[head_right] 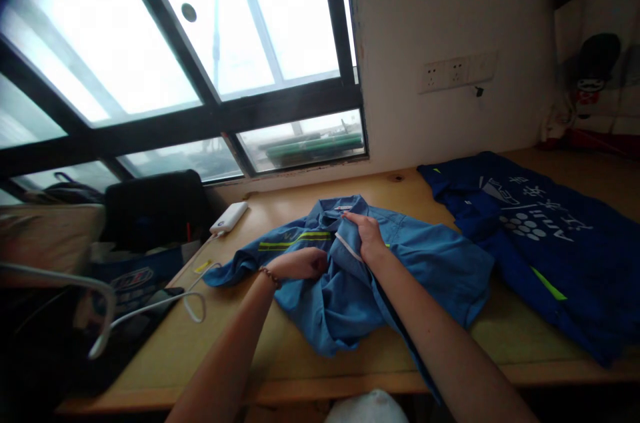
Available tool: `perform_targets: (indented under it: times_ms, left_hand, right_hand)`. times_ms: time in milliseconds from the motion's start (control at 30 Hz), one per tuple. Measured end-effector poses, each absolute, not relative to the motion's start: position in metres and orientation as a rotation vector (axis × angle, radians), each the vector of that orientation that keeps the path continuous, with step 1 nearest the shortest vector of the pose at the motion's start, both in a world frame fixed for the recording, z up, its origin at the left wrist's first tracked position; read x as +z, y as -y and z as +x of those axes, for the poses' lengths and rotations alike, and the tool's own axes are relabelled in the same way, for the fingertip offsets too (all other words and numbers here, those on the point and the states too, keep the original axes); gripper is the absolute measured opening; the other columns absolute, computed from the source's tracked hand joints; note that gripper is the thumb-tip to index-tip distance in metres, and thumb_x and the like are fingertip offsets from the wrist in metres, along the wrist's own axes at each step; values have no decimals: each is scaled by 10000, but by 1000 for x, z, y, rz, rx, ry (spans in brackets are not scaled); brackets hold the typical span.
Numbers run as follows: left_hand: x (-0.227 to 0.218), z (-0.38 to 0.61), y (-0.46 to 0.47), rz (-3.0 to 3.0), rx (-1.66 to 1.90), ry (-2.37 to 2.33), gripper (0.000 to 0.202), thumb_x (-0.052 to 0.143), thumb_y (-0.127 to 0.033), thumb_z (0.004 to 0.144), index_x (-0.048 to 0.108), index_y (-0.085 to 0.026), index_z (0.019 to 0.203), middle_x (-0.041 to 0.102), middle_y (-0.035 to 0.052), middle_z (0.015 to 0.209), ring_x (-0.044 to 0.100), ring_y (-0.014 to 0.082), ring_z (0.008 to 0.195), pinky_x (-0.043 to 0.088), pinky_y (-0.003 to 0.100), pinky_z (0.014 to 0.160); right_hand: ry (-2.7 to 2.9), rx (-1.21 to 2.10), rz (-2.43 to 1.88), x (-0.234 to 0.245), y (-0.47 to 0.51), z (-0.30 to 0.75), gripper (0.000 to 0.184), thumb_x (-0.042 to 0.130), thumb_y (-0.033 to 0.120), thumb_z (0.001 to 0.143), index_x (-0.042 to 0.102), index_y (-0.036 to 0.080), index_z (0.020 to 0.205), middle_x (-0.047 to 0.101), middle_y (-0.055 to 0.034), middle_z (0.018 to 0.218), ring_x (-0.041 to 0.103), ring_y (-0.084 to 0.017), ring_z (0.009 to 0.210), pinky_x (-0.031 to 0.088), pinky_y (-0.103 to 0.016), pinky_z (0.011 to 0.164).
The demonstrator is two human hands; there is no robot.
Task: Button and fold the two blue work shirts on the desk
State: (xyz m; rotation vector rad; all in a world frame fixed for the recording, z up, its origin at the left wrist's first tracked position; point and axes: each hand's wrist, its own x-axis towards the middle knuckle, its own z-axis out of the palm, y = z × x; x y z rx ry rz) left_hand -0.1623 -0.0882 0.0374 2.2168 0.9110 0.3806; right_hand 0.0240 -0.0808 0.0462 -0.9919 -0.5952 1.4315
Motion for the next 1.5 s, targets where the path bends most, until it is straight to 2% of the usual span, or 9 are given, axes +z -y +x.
perform_targets:
  times_ms: [133,300,400,567,767,900,1133,1300,1500]
  left_hand:
    - [36,-163,89,1925,499,-953,114,679,-206,528,569,-179,534,522,-20,403,466,120,320,331,199,323]
    - [41,-155,85,1478,704,-959,228,633,-333,659,532,-141,730,574,23,512,541,127,396,416,204,375]
    - [40,-147,82,1305,912,-971,249,644,-314,669,496,-129,745,580,22,539,553,102,425,437,179,408]
    - [35,-135,85,1111,1053,-886,272,687,-267,637,487,-126,756,611,43,612,599,126,528,504,233,513]
    - [33,-130,87,1240,1278,-916,268,691,-277,608,490,-137,715,601,9,615,590,135,527,500,262,520]
    - [31,-127,89,1413,1327,-936,197,635,-279,665,504,-157,745,602,6,626,591,145,534,494,269,519]
    - [33,-125,91,1442,1305,-931,165,597,-307,697,513,-167,721,587,1,600,570,137,513,478,252,496]
    - [33,-125,91,1458,1250,-965,215,581,-365,699,490,-170,690,554,-17,557,550,131,495,470,248,469]
    - [32,-126,89,1504,1248,-1049,191,611,-307,659,486,-164,678,519,-35,530,510,106,472,431,208,434]
  right_hand:
    - [822,1651,-908,50,87,18,206,549,277,653,664,117,712,655,-37,637,579,-132,555,455,-223,548]
    - [1122,1842,-857,48,98,6,205,462,207,652,643,119,692,650,-48,626,588,-149,556,435,-218,498]
    - [1139,1734,-927,44,100,4,188,461,180,644,641,148,688,652,-28,638,571,-124,520,418,-195,462]
    - [1000,1592,-954,40,94,5,188,503,184,632,649,149,746,644,-23,623,545,-111,465,441,-205,443]
    - [1027,1519,-958,43,95,7,195,611,257,622,665,134,764,642,-27,619,552,-90,481,419,-161,408]
    - [1181,1278,-1032,38,93,6,229,609,291,626,682,149,791,656,-26,624,568,-125,491,423,-194,408]
    - [1453,736,-1132,34,93,7,188,569,272,665,691,174,770,680,-39,743,618,-182,693,466,-257,639]
    - [1654,521,-1236,40,100,5,140,534,218,702,660,168,735,655,-29,703,587,-141,650,427,-225,627]
    - [1819,269,-1320,40,105,2,102,513,206,732,588,160,682,603,-26,684,537,-127,644,372,-211,610]
